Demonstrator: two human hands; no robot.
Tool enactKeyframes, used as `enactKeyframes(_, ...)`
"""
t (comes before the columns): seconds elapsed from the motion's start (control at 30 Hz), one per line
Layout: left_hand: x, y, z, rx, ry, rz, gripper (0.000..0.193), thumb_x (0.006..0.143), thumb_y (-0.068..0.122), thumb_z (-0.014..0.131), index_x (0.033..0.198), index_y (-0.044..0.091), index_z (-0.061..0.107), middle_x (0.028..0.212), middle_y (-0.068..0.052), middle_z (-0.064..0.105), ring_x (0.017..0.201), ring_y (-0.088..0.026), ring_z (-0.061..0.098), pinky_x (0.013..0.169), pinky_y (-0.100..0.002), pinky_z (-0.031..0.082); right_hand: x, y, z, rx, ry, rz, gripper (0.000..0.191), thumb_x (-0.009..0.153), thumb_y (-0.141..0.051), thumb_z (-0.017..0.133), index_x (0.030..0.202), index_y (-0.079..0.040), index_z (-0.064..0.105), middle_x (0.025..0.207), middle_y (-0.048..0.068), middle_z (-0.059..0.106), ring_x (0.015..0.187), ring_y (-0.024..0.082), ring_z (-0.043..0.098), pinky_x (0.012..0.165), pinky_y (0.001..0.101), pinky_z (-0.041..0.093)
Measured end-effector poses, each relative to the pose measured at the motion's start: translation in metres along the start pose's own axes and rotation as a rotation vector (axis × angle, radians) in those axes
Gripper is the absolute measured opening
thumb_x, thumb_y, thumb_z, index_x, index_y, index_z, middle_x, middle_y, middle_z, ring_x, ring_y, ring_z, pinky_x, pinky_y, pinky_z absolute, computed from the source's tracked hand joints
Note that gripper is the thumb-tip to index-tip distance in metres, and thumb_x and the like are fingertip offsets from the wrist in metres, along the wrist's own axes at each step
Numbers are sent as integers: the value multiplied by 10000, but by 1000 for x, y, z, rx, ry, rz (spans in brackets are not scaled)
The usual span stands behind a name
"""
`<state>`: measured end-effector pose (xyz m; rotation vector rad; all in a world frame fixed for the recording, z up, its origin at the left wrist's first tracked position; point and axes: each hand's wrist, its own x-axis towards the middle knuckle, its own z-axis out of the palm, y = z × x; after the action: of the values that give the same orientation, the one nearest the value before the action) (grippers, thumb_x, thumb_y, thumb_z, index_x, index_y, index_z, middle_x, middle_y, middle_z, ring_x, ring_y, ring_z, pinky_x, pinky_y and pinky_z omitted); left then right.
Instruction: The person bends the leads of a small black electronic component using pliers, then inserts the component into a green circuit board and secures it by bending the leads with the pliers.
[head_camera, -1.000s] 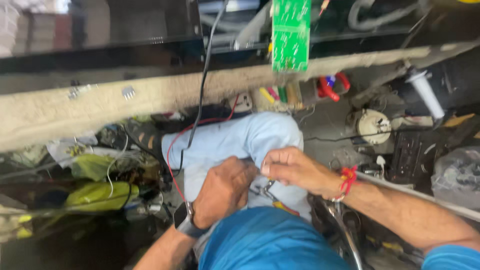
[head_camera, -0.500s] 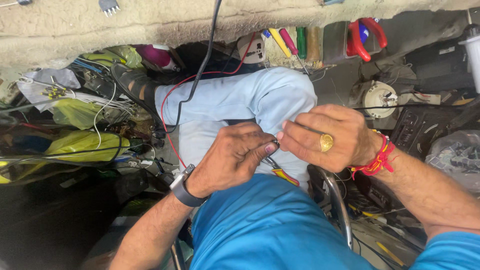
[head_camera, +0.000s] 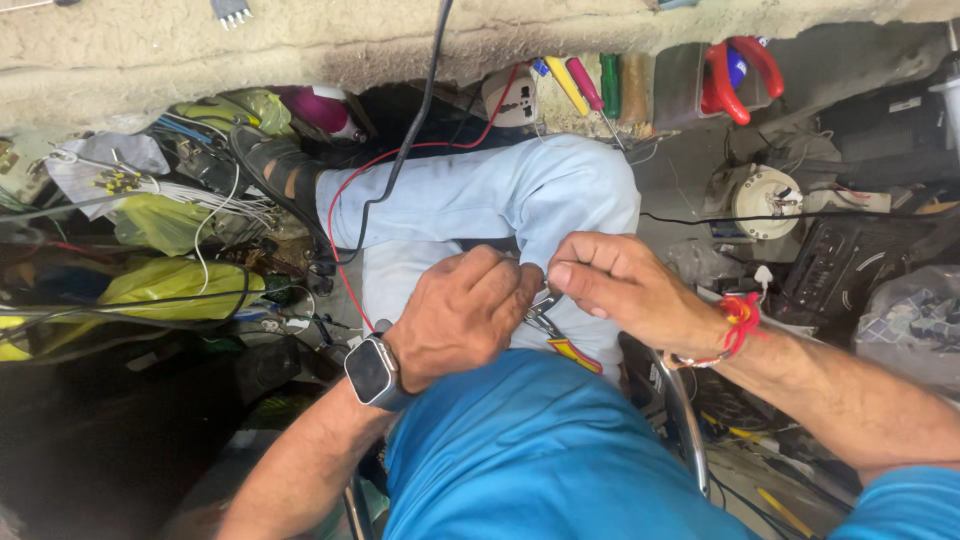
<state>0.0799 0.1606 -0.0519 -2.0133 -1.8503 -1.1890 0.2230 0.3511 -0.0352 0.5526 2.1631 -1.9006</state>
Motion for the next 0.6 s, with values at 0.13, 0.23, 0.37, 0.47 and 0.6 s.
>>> enactKeyframes(0.13, 5, 1, 2, -194, -8, -191, 364, 715, -54, 716, 1078, -58, 694, 859, -113, 597, 746, -279, 573, 590, -385, 489, -4, -11, -11, -489, 78, -308, 206, 994, -229, 676, 1105, -62, 727, 932, 35, 734, 799, 158, 701, 720, 267, 530)
enactKeyframes(0.23, 8, 2, 1, -290, 34, -287, 314, 737, -69, 726, 1050, -52, 697, 852, -120, 611, 735, -285, 574, 620, -393, 494, -9, -26, -17, -524, 138, -523, 628, 816, -295, 781, 1320, 17, 573, 1146, 95, 656, 768, 178, 625, 678, 270, 503)
enactKeyframes(0.37, 9, 5, 3, -395, 48, -362, 191, 840, -37, 769, 1015, -23, 693, 824, -114, 608, 746, -281, 586, 642, -397, 494, -4, -34, -24, -1089, 219, -984, 361, 866, -146, 801, 1208, -72, 710, 1185, 63, 658, 852, 204, 666, 688, 340, 509)
enactKeyframes(0.47, 8, 7, 6, -502, 55, -376, 155, 875, -37, 765, 1011, -21, 692, 806, -106, 595, 734, -277, 580, 653, -403, 489, -2, -35, -29, -1176, 164, -1095, 374, 779, -120, 826, 1140, -69, 740, 1132, 59, 680, 813, 190, 675, 633, 327, 500)
enactKeyframes(0.6, 11, 13, 5, -455, 91, -364, 182, 842, -31, 770, 1006, -22, 691, 788, -115, 570, 719, -290, 560, 631, -404, 470, 6, -33, -32, -1094, 117, -1159, 259, 765, -68, 773, 1018, -48, 721, 1026, 63, 694, 791, 199, 674, 628, 335, 507)
